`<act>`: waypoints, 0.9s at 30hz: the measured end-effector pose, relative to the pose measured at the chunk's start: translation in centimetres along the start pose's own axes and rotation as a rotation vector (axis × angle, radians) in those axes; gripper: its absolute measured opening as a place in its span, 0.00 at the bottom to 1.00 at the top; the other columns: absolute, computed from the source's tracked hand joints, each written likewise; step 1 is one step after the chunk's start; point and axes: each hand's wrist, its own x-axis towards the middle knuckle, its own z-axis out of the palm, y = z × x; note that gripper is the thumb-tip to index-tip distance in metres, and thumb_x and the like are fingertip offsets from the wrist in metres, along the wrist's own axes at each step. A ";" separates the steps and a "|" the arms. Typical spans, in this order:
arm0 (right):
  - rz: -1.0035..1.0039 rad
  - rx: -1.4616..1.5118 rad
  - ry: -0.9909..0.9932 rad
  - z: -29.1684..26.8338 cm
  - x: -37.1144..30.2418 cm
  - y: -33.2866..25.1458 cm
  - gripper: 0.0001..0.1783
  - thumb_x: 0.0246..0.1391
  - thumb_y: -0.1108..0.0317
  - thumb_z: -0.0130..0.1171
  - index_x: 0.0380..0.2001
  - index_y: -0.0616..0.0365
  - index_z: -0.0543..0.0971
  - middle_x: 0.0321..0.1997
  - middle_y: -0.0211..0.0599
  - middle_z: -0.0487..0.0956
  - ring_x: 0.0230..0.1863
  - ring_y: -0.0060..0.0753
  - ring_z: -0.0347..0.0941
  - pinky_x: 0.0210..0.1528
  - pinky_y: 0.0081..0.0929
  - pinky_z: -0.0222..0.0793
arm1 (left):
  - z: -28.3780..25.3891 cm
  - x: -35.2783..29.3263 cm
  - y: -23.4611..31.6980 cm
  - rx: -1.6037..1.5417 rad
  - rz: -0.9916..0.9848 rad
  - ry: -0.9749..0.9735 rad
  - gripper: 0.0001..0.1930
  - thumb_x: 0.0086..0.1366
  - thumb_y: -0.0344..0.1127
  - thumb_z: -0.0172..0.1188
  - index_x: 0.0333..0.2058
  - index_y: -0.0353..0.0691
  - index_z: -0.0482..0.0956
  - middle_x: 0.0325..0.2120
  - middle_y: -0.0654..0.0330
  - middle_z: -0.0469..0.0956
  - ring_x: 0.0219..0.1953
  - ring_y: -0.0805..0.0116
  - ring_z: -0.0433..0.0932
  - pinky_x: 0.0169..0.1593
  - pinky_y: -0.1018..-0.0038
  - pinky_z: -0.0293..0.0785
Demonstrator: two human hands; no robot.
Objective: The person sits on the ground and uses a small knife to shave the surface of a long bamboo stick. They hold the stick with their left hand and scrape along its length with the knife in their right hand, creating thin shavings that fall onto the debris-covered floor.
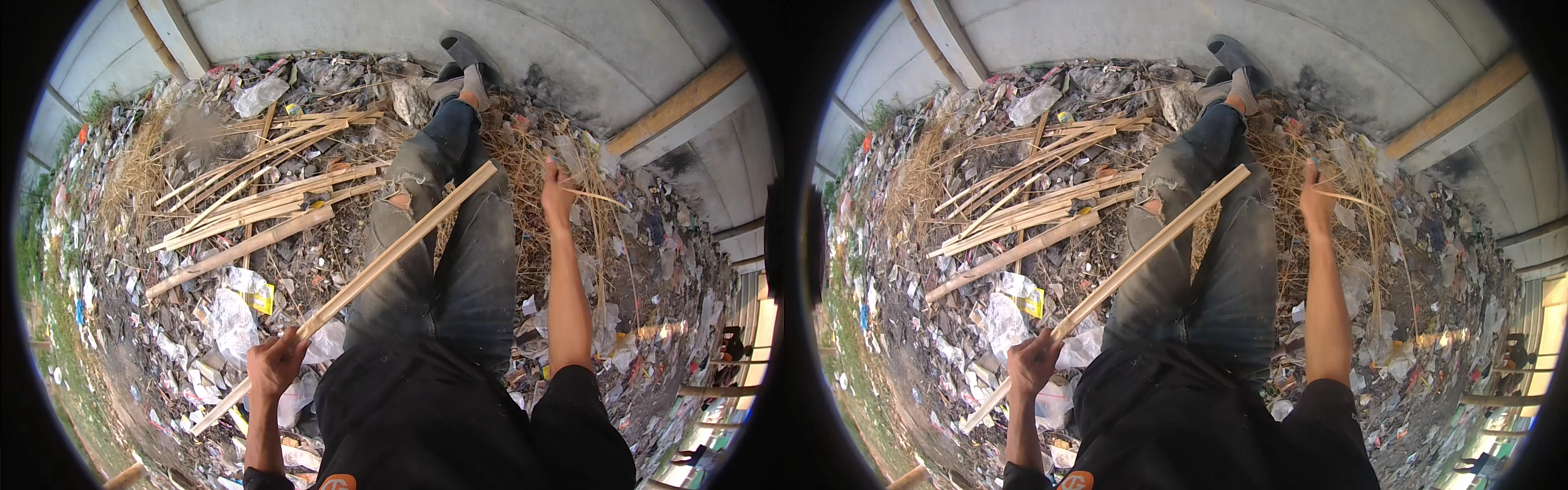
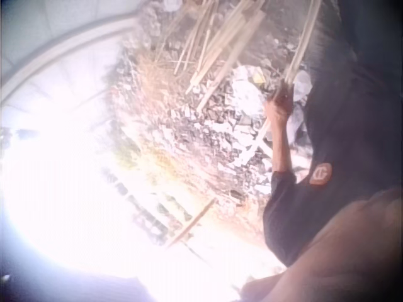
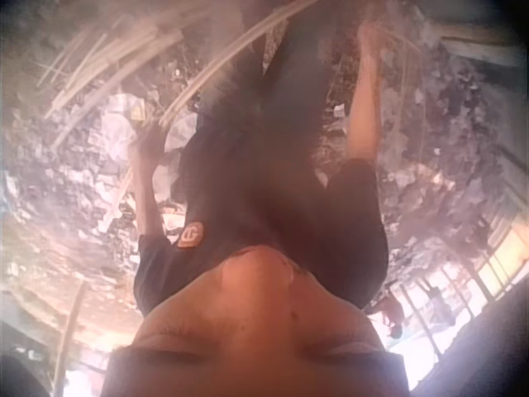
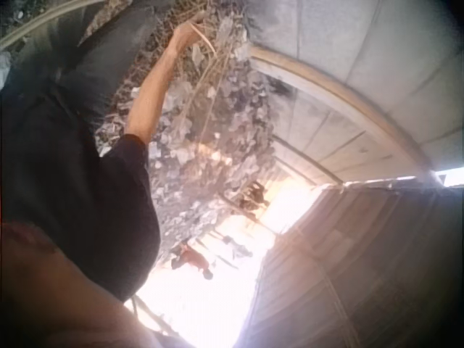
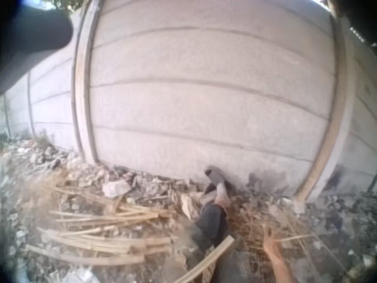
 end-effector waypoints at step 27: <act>-0.518 0.099 -0.541 7.0 -25.5 -7.4 0.31 0.71 0.40 0.51 0.28 0.59 0.77 0.18 0.55 0.79 0.26 0.64 0.80 0.28 0.54 0.75 | 11.5 9.9 8.7 0.047 0.096 0.027 0.17 0.66 0.45 0.71 0.47 0.41 0.87 0.23 0.49 0.83 0.24 0.50 0.85 0.27 0.61 0.77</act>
